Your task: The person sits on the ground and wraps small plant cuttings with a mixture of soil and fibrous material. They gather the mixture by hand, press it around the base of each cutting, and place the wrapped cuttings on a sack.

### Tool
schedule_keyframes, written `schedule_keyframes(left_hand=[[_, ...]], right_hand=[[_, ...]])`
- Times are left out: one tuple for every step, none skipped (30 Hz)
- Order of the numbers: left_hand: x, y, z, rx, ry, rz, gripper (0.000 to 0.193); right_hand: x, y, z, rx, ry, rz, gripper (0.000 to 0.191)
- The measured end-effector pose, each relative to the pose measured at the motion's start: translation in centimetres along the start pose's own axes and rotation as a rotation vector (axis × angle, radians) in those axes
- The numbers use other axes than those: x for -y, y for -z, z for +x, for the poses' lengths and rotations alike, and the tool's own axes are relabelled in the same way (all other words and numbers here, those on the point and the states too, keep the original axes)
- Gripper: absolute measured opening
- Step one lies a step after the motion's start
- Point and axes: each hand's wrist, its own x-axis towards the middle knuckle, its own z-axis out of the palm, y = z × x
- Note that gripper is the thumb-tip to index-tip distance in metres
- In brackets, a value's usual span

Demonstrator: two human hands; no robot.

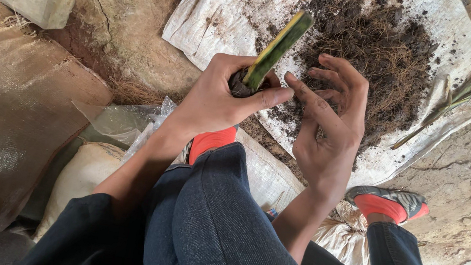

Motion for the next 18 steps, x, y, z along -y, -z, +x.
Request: schedule_keyframes(left_hand=[[0.1,0.1,-0.1,0.003,-0.016,0.025,0.027],[0.3,0.1,-0.1,-0.006,-0.033,0.022,0.027],[0.5,0.2,-0.2,-0.016,-0.049,0.020,0.026],[0.9,0.2,-0.2,-0.027,-0.066,0.019,0.026],[1.4,0.3,-0.2,-0.027,-0.042,0.056,0.027],[1.9,0.4,-0.2,-0.027,-0.019,0.092,0.028],[2.6,0.5,-0.1,-0.026,0.004,0.127,0.030],[3.3,0.7,0.0,0.054,0.023,0.268,0.031],[4.0,1.0,0.1,0.137,0.042,0.407,0.031],[4.7,1.2,0.3,0.220,0.060,0.547,0.032],[5.2,1.4,0.5,0.238,0.085,0.504,0.030],[5.6,1.5,0.9,0.254,0.107,0.459,0.029],[5.9,1.7,1.4,0.270,0.129,0.415,0.028],[6.0,2.1,2.2,0.134,0.222,0.321,0.032],[6.0,2.6,3.4,0.003,0.317,0.226,0.037],[5.9,3.2,5.0,-0.110,0.115,0.331,0.046],[5.9,4.0,7.0,-0.223,-0.089,0.431,0.058],[6.0,4.8,8.9,-0.386,-0.438,0.431,0.059]], right_hand=[[-0.1,0.0,0.0,-0.001,-0.002,0.023,0.049],[-0.3,0.0,-0.1,-0.002,-0.004,0.045,0.043],[-0.4,0.0,-0.1,-0.004,-0.006,0.069,0.037],[-0.7,0.0,-0.1,-0.013,-0.005,0.087,0.030],[-1.1,0.1,0.0,-0.022,-0.004,0.107,0.024],[-1.5,0.1,0.1,-0.029,-0.002,0.126,0.018],[-1.9,0.2,0.3,-0.042,-0.019,0.118,0.017],[-2.4,0.4,0.5,-0.053,-0.038,0.110,0.017],[-2.7,0.5,0.5,-0.065,-0.057,0.101,0.017],[-2.9,0.7,0.3,-0.079,-0.086,0.105,0.017],[-3.0,1.1,-0.1,-0.093,-0.113,0.108,0.017],[-3.2,1.4,-0.3,-0.107,-0.139,0.109,0.017],[-3.4,1.6,-0.3,-0.109,-0.146,0.109,0.017],[-3.6,1.8,-0.3,-0.112,-0.155,0.110,0.017],[-3.7,2.0,-0.4,-0.117,-0.168,0.109,0.017],[-3.7,2.1,-0.5,-0.127,-0.184,0.117,0.017],[-3.7,2.2,-0.4,-0.138,-0.199,0.125,0.018],[-3.7,2.1,-0.4,-0.147,-0.212,0.134,0.018]])
